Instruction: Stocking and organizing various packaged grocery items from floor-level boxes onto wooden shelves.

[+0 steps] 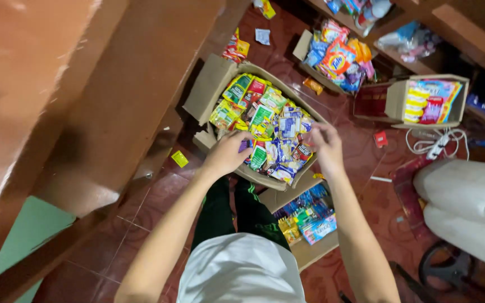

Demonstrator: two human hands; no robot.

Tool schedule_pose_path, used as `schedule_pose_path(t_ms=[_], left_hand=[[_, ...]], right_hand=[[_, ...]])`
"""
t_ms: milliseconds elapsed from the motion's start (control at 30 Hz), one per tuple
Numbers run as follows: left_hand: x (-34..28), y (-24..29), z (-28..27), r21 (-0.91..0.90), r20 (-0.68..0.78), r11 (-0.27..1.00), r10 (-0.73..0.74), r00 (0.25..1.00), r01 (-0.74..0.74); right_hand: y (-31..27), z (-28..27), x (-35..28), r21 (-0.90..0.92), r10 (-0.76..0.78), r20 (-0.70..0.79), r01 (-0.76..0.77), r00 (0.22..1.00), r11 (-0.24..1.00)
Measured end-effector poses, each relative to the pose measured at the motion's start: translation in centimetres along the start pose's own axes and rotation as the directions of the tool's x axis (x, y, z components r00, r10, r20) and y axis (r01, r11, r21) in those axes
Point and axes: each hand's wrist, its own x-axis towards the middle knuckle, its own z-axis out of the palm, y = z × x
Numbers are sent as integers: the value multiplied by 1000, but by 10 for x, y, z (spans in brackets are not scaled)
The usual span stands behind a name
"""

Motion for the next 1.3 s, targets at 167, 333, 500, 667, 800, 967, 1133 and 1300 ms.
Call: schedule_pose_path(t_ms=[167,333,500,667,800,967,1133,1300], left_hand=[[43,-168,127,-32,51,978,-202,978,204],[30,-267,225,11,49,942,-335,941,335],[23,-327,285,-23,24,939,-343,939,344],[68,-341,276,-128,-27,922,-371,928,365],[121,-369,274,-270,-167,905,-380,910,328],[218,-395,281,-395,-301,895,-338,891,206],[299,-436,294,-371,-353,906,-342,871,206],[345,-471,303,-292,-201,868,-467,861,402]], right_hand=[[169,0,20,12,310,-35,-310,950,951],[293,38,26,-14,546,-7,-546,838,838],[343,89,62,-33,607,133,-608,784,793],[412,109,133,-164,468,149,-445,871,880],[435,128,225,-492,27,134,43,991,869],[340,151,316,-508,-42,101,88,994,857],[304,162,376,-681,-184,265,318,947,659],[304,176,409,-712,-56,377,328,924,621]])
